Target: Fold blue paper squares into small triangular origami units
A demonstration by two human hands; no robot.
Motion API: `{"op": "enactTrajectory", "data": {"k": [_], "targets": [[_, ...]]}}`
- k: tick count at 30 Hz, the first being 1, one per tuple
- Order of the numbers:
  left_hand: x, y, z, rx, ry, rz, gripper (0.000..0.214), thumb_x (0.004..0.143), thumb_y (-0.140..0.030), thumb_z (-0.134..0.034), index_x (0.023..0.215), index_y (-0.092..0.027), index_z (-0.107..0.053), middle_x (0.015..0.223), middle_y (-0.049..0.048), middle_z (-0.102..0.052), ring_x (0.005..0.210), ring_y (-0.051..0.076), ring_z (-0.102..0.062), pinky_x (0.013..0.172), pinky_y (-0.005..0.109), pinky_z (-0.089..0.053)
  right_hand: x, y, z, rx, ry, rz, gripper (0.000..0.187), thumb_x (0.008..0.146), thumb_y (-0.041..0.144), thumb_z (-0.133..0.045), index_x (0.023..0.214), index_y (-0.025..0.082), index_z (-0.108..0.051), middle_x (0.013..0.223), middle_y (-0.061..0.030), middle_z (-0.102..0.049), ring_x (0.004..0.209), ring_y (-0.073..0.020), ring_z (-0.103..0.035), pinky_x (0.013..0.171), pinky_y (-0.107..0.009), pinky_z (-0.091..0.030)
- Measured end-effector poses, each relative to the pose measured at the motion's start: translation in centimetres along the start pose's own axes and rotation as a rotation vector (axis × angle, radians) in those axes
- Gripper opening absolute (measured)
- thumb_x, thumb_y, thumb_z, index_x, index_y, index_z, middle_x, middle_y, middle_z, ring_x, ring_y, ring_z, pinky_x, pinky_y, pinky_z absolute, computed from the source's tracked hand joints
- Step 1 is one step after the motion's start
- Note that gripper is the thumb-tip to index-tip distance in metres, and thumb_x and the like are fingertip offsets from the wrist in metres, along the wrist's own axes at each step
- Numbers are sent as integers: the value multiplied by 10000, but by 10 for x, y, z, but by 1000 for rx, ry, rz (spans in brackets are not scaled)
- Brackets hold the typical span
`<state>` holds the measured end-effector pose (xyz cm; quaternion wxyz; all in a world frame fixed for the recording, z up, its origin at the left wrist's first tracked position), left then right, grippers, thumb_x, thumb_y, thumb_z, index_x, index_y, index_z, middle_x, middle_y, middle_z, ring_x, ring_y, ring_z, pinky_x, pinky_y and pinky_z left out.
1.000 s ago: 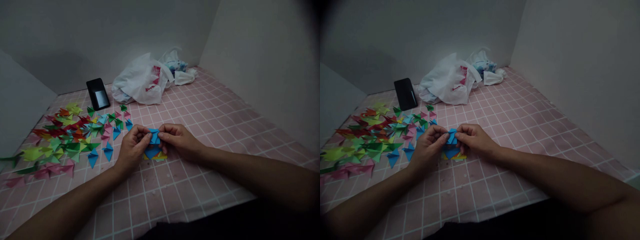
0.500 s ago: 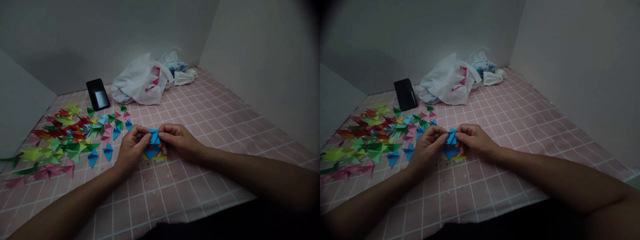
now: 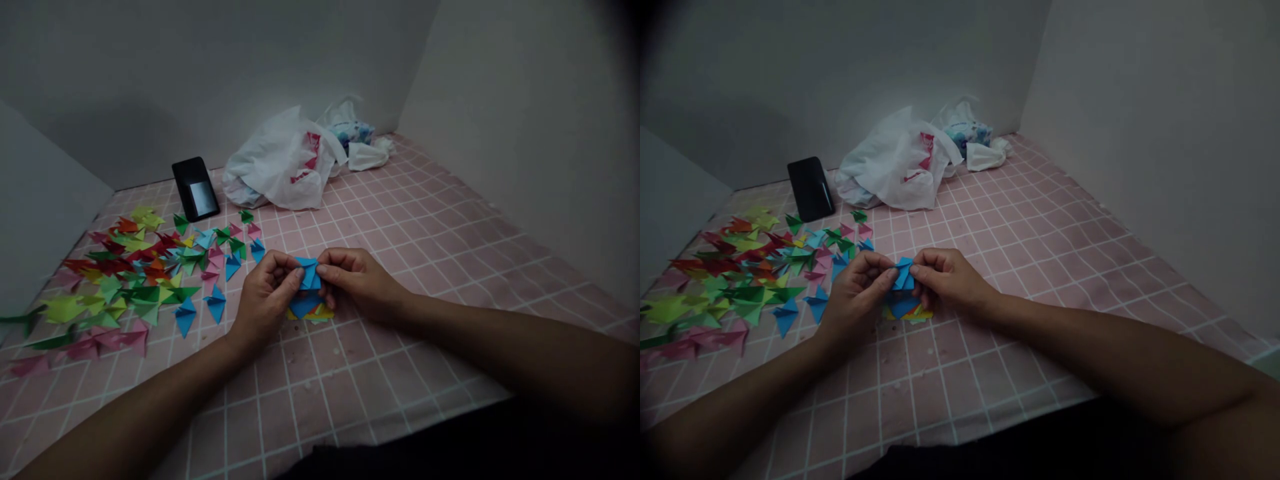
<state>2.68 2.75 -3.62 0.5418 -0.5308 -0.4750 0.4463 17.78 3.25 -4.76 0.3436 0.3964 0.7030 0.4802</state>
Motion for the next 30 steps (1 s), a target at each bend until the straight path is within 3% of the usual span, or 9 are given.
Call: {"op": "enactTrajectory", "data": {"k": [30], "targets": [[-1, -5, -1, 114, 19, -89, 125, 833, -262, -685, 816, -185, -588, 682, -38, -559, 587, 89, -522, 522, 201, -402, 0, 0, -1, -25, -79, -34, 213, 791, 302, -667, 653, 173, -568, 547, 34, -629, 394, -63, -535, 425, -185, -440]]}}
Point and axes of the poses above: each hand's wrist, its own x-axis towards the middle knuckle, its own z-axis out of the back of the hand, y = z × x, the point moved 5 cm from there along x, towards the middle knuckle
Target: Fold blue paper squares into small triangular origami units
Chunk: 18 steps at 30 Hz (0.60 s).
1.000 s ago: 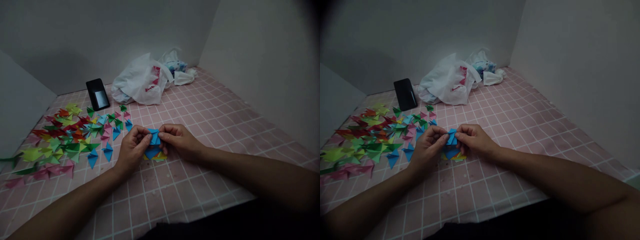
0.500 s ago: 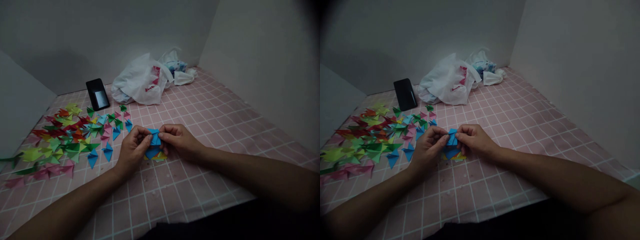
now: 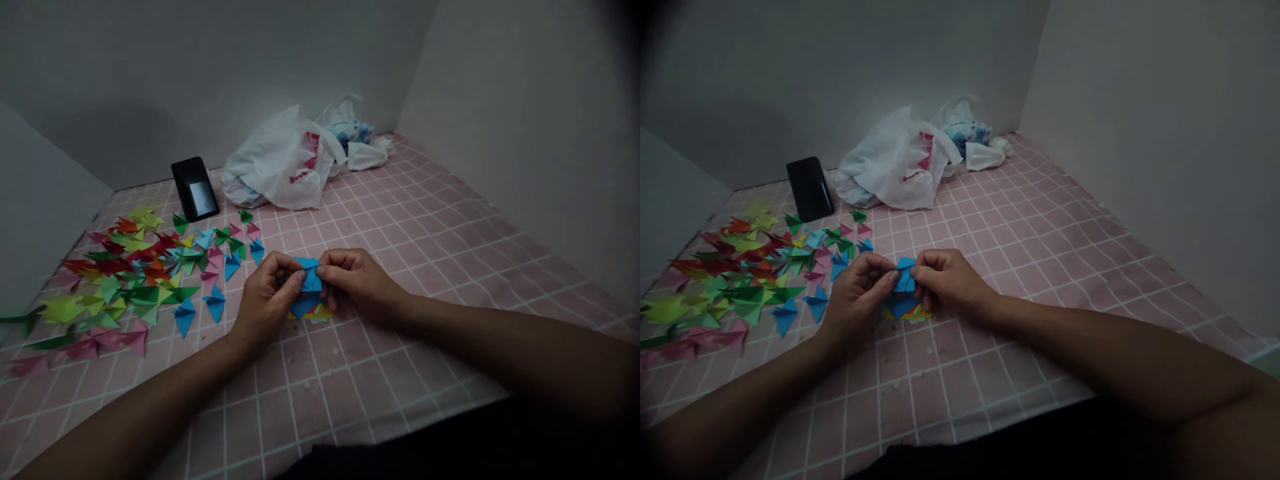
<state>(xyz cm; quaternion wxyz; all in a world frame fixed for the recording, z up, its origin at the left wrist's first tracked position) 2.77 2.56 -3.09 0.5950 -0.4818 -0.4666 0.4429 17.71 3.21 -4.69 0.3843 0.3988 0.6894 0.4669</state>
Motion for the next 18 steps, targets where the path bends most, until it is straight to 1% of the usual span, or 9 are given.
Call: {"op": "enactTrajectory", "data": {"k": [3, 7, 12, 18], "targets": [[0, 0, 0, 7, 2, -3, 120, 838, -259, -681, 817, -185, -589, 687, -38, -564, 590, 88, -521, 526, 202, -403, -1, 1, 0, -7, -21, -5, 196, 777, 287, -659, 645, 174, -569, 536, 40, -622, 382, -62, -526, 413, -182, -430], [0, 1, -1, 4, 3, 1, 117, 842, -256, -677, 814, -187, -586, 690, -36, -569, 595, 90, -525, 532, 205, -409, -2, 1, -1, 4, -11, -13, 186, 773, 287, -658, 655, 176, -568, 541, 39, -625, 389, -65, -531, 426, -187, -440], [0, 3, -1, -34, 9, 36, 127, 840, -271, -684, 835, -192, -585, 703, -30, -588, 610, 102, -551, 542, 215, -425, -1, 0, -1, 1, 10, -7, 157, 793, 299, -655, 721, 172, -598, 495, 44, -603, 413, -80, -550, 464, -193, -464], [0, 1, -1, -13, 10, 14, 121, 836, -252, -690, 820, -186, -591, 693, -37, -568, 599, 88, -519, 542, 202, -412, -1, 1, -2, 33, -12, -24, 184, 754, 286, -675, 666, 178, -554, 525, 47, -614, 384, -59, -519, 424, -177, -428]]}}
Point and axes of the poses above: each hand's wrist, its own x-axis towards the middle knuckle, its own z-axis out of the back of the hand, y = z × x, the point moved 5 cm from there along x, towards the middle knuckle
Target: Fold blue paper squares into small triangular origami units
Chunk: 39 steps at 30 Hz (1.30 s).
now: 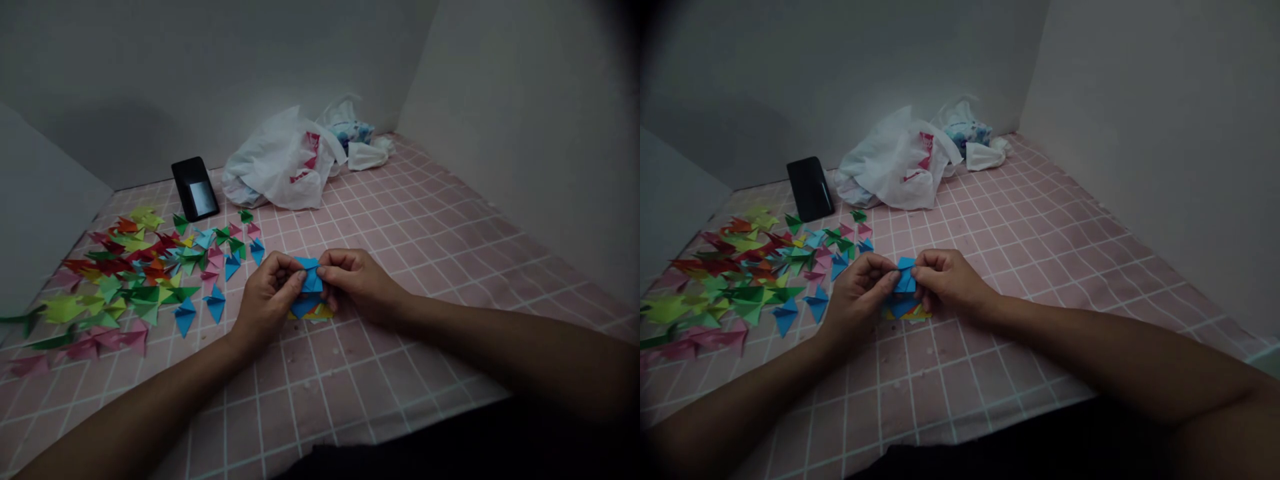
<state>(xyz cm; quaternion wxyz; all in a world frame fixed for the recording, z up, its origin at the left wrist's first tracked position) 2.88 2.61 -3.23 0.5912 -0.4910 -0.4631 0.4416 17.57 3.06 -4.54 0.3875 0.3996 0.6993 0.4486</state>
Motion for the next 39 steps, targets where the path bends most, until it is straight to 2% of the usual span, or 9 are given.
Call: {"op": "enactTrajectory", "data": {"k": [7, 11, 17, 21, 29, 36, 39], "targets": [[-5, 6, -5, -131, 76, 96, 168, 865, -314, -702, 907, -191, -595, 762, -22, -615, 660, 98, -577, 590, 204, -458, -5, 9, 2, -123, -114, 41, 157, 733, 227, -631, 611, 190, -538, 463, 62, -548, 353, -55, -457, 365, -170, -352], [-4, 6, -7, -188, 71, 122, 293, 788, -311, -791, 965, -191, -591, 794, -20, -628, 713, 104, -598, 660, 215, -495, -5, 10, 3, -182, -136, 73, 158, 739, 226, -620, 607, 189, -542, 456, 61, -541, 368, -59, -468, 377, -170, -362], [-3, 8, -9, -251, 38, 169, 421, 695, -255, -854, 947, -207, -521, 786, -41, -624, 708, 98, -603, 660, 210, -499, -5, 6, 2, -144, -118, 67, 165, 731, 255, -626, 606, 189, -541, 465, 52, -568, 375, -65, -490, 400, -179, -399], [-3, 9, -8, -271, 36, 193, 436, 699, -250, -847, 962, -211, -502, 775, -51, -612, 688, 94, -591, 638, 209, -481, -3, 3, 2, -89, -91, 49, 168, 737, 259, -637, 618, 185, -544, 512, 42, -602, 379, -68, -507, 407, -189, -416], [-1, 9, -10, -347, 89, 240, 439, 741, -276, -812, 996, -230, -458, 780, -52, -648, 660, 112, -637, 634, 239, -507, -1, -1, 0, -4, 43, 6, 227, 774, 324, -719, 708, 180, -557, 567, 35, -634, 432, -71, -551, 468, -192, -458], [-1, 12, -10, -354, 96, 254, 467, 724, -316, -839, 1039, -218, -509, 801, -29, -679, 680, 124, -651, 651, 250, -508, -3, 1, 1, -42, -29, 46, 242, 803, 309, -697, 680, 182, -533, 570, 38, -621, 426, -66, -537, 452, -191, -434], [-1, 14, -11, -294, 124, 296, 385, 726, -364, -841, 930, -178, -573, 731, -24, -665, 600, 95, -594, 594, 222, -467, -3, 3, 3, -54, -38, 73, 247, 816, 319, -697, 689, 182, -536, 571, 43, -614, 444, -68, -545, 469, -195, -440]]}}
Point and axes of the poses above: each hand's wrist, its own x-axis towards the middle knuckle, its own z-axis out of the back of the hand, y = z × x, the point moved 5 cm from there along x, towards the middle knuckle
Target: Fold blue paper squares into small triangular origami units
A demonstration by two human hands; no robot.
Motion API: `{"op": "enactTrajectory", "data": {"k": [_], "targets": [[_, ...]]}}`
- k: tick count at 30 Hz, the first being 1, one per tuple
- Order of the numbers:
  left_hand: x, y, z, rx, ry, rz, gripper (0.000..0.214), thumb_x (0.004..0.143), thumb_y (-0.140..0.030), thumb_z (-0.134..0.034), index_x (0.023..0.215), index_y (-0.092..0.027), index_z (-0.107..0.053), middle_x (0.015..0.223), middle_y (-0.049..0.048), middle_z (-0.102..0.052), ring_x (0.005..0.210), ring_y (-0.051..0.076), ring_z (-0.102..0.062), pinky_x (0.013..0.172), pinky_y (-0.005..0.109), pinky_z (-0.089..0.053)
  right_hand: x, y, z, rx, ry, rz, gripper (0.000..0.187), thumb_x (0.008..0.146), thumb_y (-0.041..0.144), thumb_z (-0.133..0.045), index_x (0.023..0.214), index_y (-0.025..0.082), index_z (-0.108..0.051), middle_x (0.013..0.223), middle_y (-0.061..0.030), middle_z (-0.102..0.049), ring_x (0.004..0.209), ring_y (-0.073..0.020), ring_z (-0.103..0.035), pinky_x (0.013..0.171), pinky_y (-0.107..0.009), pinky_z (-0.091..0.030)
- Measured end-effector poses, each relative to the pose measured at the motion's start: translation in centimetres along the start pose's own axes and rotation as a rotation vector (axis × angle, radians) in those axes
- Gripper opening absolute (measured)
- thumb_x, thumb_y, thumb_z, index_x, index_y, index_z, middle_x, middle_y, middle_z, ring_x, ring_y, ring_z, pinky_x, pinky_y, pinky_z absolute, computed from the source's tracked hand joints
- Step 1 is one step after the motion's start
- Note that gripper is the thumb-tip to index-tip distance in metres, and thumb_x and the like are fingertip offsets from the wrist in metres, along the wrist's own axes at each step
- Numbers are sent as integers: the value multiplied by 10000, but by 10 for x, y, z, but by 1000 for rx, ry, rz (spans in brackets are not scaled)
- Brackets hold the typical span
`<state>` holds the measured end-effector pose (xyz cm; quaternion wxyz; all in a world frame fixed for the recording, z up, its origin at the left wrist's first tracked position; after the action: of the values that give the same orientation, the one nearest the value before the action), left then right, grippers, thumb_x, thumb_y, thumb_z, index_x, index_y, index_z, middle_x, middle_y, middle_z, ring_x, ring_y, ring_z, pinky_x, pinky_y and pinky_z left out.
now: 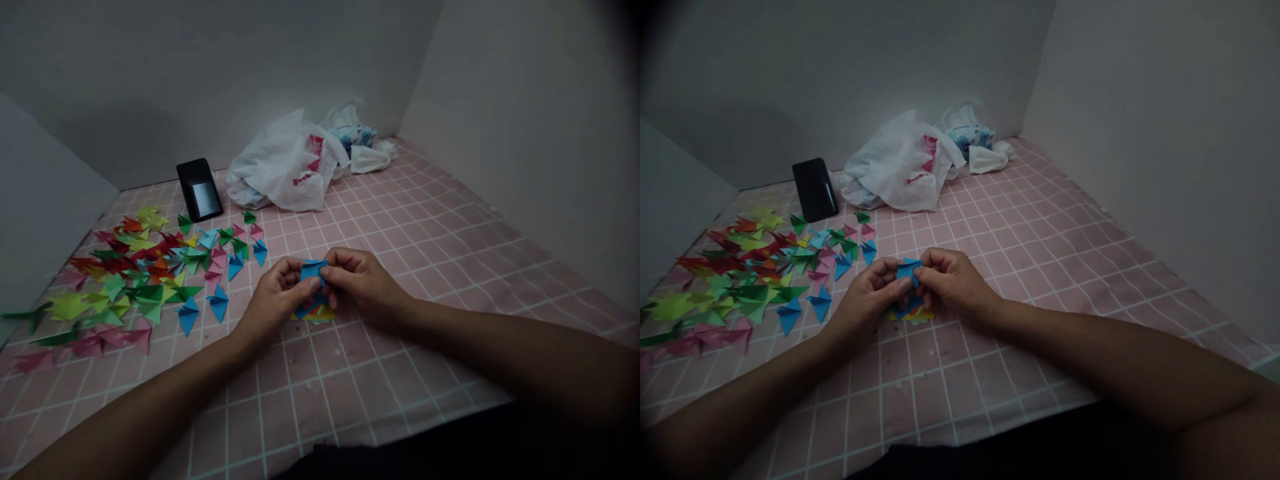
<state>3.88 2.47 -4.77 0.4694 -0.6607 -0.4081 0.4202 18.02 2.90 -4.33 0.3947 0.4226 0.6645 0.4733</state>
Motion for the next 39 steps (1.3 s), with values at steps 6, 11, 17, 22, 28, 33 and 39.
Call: {"op": "enactTrajectory", "data": {"k": [6, 11, 17, 22, 28, 33, 39], "targets": [[0, 0, 3, 8, -67, -19, 331, 739, -343, -822, 890, -179, -578, 735, -15, -676, 603, 101, -599, 582, 217, -466, 1, -1, 0, 50, -3, 0, 243, 810, 331, -712, 716, 185, -543, 599, 41, -633, 477, -78, -570, 508, -214, -472], [-1, -4, 4, -40, -103, -106, 381, 725, -267, -830, 998, -205, -571, 794, -24, -698, 699, 124, -662, 670, 241, -526, 2, -3, -1, 84, 0, -21, 251, 798, 330, -726, 714, 187, -538, 602, 43, -644, 469, -75, -569, 504, -213, -475], [-1, -7, 6, -29, -114, -106, 251, 764, -281, -795, 934, -186, -637, 725, -27, -686, 619, 102, -640, 636, 223, -532, 2, -7, -2, 114, 41, -68, 242, 793, 304, -727, 703, 184, -537, 592, 36, -656, 440, -75, -573, 470, -200, -463], [-1, -7, 8, -21, -138, -102, 198, 763, -269, -782, 882, -187, -647, 694, -31, -680, 581, 97, -639, 596, 210, -523, 3, -7, -3, 138, 54, -78, 240, 787, 300, -730, 699, 186, -538, 589, 33, -659, 430, -78, -577, 455, -199, -464], [-1, -8, 9, -43, -140, -78, 161, 736, -234, -756, 828, -191, -632, 665, -41, -659, 543, 102, -629, 566, 217, -520, 2, -6, -3, 124, 58, -64, 221, 784, 289, -718, 694, 185, -545, 592, 30, -658, 428, -80, -576, 454, -204, -460], [-2, -10, 6, 0, -93, -75, 125, 768, -251, -730, 825, -172, -652, 672, -17, -680, 597, 111, -656, 600, 208, -529, 1, -2, -2, 58, 39, -32, 217, 789, 282, -708, 677, 183, -551, 550, 38, -629, 439, -73, -555, 483, -202, -461], [0, -5, 6, -41, -121, -54, 279, 740, -320, -831, 846, -171, -620, 682, -23, -697, 588, 103, -661, 585, 193, -542, 1, -1, -3, -1, 39, -42, 188, 799, 264, -676, 683, 181, -553, 539, 45, -615, 447, -73, -547, 488, -202, -453]]}}
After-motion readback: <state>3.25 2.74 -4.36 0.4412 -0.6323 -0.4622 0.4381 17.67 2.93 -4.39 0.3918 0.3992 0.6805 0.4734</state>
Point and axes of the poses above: each hand's wrist, its own x-axis towards the middle knuckle, its own z-axis out of the back of the hand, y = z × x, the point moved 5 cm from there along x, towards the middle knuckle
